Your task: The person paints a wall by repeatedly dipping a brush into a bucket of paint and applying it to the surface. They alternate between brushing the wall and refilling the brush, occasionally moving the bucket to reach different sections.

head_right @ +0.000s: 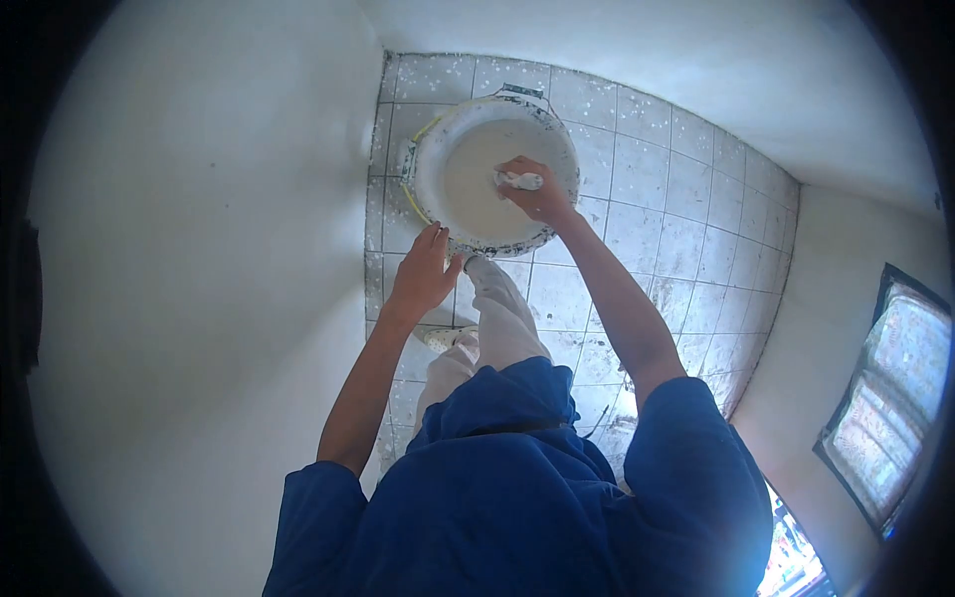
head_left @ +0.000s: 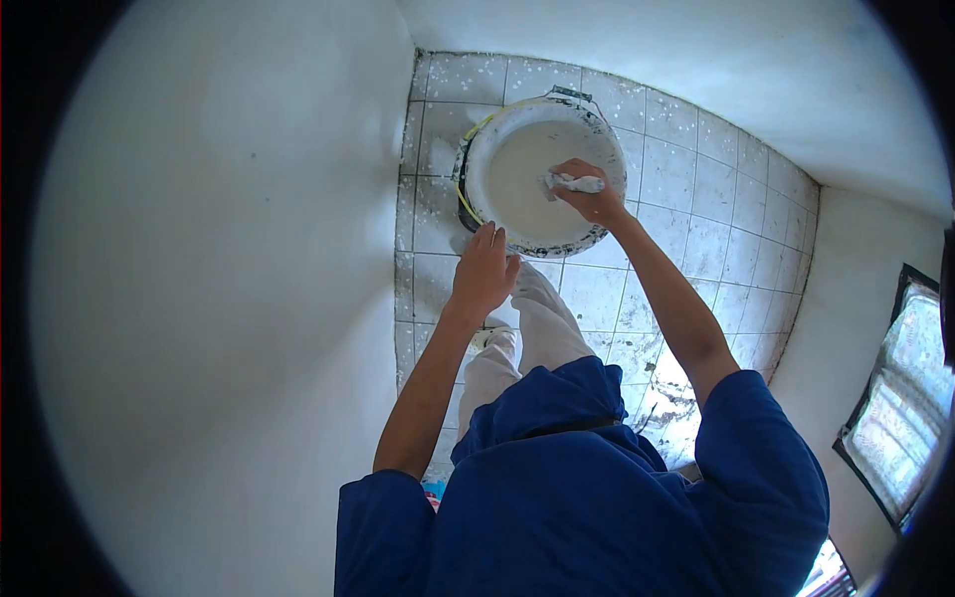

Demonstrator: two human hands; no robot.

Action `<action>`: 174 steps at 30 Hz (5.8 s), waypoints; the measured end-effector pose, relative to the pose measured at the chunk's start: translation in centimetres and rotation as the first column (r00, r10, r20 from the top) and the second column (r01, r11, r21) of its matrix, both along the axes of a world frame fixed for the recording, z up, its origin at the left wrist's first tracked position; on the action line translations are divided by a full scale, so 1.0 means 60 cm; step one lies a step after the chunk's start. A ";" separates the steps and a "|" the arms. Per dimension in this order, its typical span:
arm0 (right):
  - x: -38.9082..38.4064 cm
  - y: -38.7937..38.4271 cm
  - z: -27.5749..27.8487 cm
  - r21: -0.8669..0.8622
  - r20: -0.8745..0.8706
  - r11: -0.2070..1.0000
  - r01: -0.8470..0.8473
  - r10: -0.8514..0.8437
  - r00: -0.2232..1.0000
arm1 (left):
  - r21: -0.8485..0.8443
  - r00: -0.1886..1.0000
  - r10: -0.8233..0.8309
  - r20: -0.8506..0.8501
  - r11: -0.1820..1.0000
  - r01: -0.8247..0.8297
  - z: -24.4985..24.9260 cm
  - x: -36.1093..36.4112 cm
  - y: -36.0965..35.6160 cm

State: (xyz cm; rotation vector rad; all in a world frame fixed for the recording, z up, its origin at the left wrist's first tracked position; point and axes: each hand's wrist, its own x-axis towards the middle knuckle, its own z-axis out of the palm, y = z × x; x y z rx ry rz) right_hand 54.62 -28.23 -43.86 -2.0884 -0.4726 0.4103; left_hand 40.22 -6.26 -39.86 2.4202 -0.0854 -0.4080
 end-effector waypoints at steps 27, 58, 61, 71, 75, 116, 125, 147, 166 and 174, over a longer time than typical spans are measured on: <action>-0.041 -0.044 -0.050 0.273 -0.824 0.634 0.723 -0.234 0.516 | -0.123 0.990 0.031 -0.139 0.991 -0.049 -0.101 -0.028 -0.005; -0.177 0.647 1.126 0.654 0.647 -0.155 -0.740 -0.393 0.654 | 0.111 0.288 0.294 0.911 0.499 -0.859 0.930 -0.350 0.224; -0.181 0.680 1.091 0.628 0.707 -0.017 -0.778 -0.406 0.579 | 0.105 0.286 0.341 0.896 0.462 -0.881 0.928 -0.351 0.214; -0.120 0.647 1.069 0.681 0.688 0.079 -0.728 -0.412 0.598 | 0.076 0.272 0.398 0.876 0.444 -0.893 0.939 -0.291 0.180; -0.115 0.641 1.067 0.691 0.651 0.001 -0.723 -0.436 0.622 | 0.114 0.300 0.334 0.894 0.477 -0.871 0.938 -0.297 0.183; -0.043 0.693 1.100 0.763 0.599 0.096 -0.639 -0.475 0.644 | 0.165 0.338 0.271 0.901 0.506 -0.846 0.919 -0.264 0.260; -0.083 0.741 1.085 0.621 0.656 0.082 -0.780 -0.599 0.459 | 0.143 0.322 0.289 0.902 0.504 -0.852 0.920 -0.261 0.257; -0.129 0.703 1.026 0.697 0.662 -0.012 -0.717 -0.375 0.650 | 0.108 0.327 0.357 0.875 0.515 -0.850 0.912 -0.266 0.238; -0.152 0.715 1.057 0.697 0.660 -0.101 -0.710 -0.299 0.689 | 0.128 0.349 0.364 0.864 0.511 -0.850 0.934 -0.252 0.231; -0.072 0.710 1.117 0.791 0.525 -0.038 -0.611 -0.470 0.709 | 0.158 0.360 0.322 0.876 0.513 -0.844 0.925 -0.250 0.230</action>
